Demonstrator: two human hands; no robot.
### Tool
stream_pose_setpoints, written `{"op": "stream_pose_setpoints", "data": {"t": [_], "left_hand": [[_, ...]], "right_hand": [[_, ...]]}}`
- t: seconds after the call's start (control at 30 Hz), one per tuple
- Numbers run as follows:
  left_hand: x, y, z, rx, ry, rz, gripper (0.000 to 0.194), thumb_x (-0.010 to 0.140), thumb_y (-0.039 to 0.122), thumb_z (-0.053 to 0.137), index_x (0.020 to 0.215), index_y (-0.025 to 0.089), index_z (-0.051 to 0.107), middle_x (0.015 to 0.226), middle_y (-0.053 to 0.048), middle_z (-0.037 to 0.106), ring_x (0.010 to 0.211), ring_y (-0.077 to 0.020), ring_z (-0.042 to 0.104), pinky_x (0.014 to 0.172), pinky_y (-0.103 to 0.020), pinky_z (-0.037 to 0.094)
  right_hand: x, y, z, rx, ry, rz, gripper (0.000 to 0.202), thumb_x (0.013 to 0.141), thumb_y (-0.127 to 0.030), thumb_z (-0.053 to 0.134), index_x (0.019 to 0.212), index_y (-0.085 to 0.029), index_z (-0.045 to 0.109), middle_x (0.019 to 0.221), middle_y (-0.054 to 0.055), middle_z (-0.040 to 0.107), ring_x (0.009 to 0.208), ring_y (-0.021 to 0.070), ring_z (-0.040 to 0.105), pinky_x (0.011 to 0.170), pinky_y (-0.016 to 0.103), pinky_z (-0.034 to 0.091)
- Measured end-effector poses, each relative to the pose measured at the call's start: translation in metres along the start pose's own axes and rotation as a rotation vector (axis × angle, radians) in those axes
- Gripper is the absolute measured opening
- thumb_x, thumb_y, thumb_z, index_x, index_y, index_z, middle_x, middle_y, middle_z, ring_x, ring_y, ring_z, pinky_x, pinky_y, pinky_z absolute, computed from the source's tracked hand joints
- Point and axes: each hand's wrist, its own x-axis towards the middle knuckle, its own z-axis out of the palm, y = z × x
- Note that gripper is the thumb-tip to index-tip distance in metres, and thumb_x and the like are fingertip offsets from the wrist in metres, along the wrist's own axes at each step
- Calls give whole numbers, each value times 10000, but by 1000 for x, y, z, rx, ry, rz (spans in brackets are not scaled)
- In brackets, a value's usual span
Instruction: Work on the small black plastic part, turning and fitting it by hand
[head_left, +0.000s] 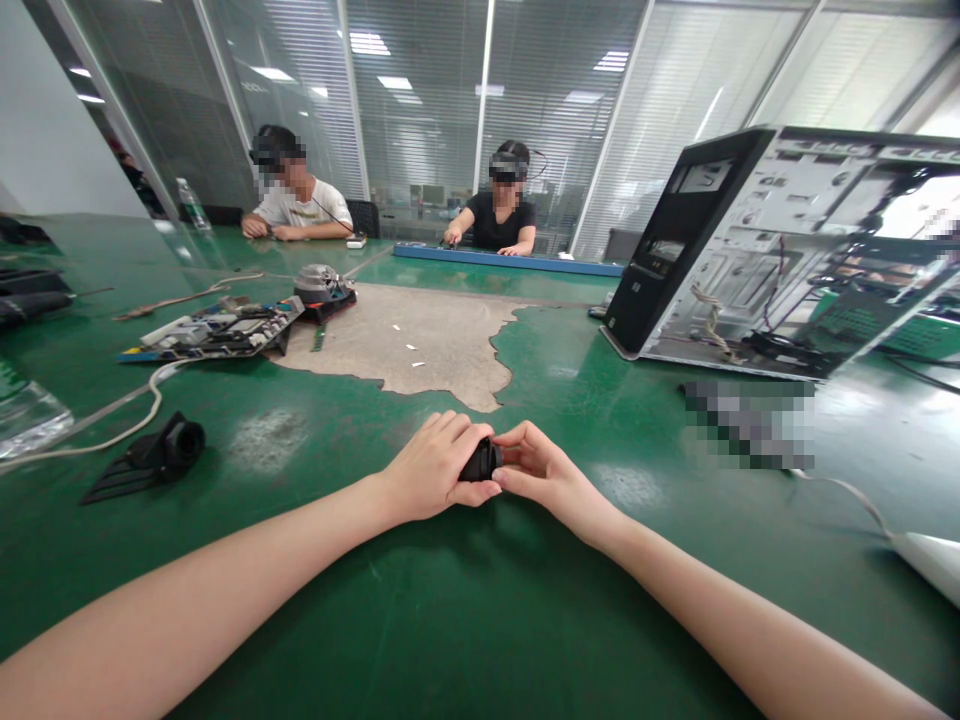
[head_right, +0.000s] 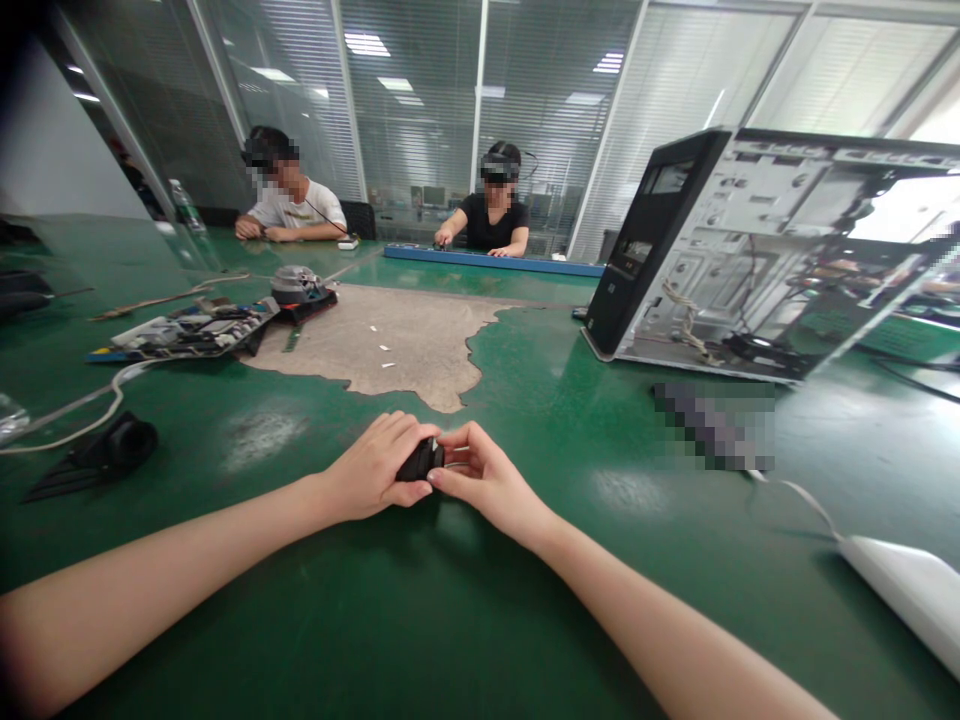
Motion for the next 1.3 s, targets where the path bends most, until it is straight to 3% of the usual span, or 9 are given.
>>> {"op": "stream_pose_setpoints", "data": {"t": [0.1,0.27,0.43,0.7,0.93,1.13,1.3], "left_hand": [[0,0,0,5,-4,-2,614,808,624,225,1064,114,450,890,-97,504,798,-227,421,725,-360,344],[0,0,0,-17,10,-2,594,807,619,243,1061,126,457,881,-90,507,795,-225,424,721,-359,345],[0,0,-1,-16,0,-7,591,806,624,233,1051,134,456,880,-87,504,797,-227,424,723,-358,343],[0,0,0,11,-10,-7,604,810,618,236,1075,114,440,899,-97,500,807,-231,417,731,-362,344],[0,0,-1,-6,-13,-8,587,811,612,248,1060,120,447,880,-86,500,793,-224,419,722,-357,342],[0,0,0,-17,-7,-11,599,806,627,230,1056,130,452,887,-87,502,803,-226,422,729,-354,342],[0,0,0,1,1,-1,607,809,623,226,1062,118,449,880,-91,501,792,-223,416,723,-356,343]], "right_hand": [[-2,1,-1,22,-37,-45,324,662,-238,681,857,-223,422,914,-14,531,856,127,551,829,326,418],[-2,1,1,15,18,-37,218,716,-290,628,821,-220,449,866,-23,533,832,115,542,788,296,431],[0,-1,1,-10,31,-10,252,712,-309,628,881,-216,465,897,2,550,875,135,541,817,318,431],[-2,2,0,1,-53,-59,338,659,-220,679,866,-226,412,930,-11,524,878,131,545,831,321,418],[-2,0,2,23,15,-39,203,730,-295,608,831,-221,447,856,-22,525,826,117,532,776,286,416],[1,1,1,-4,12,-1,256,723,-276,615,912,-203,458,909,11,537,887,133,523,835,311,400],[0,-2,0,40,-52,-10,315,658,-228,676,849,-213,426,901,-11,523,840,126,541,810,315,411]]}}
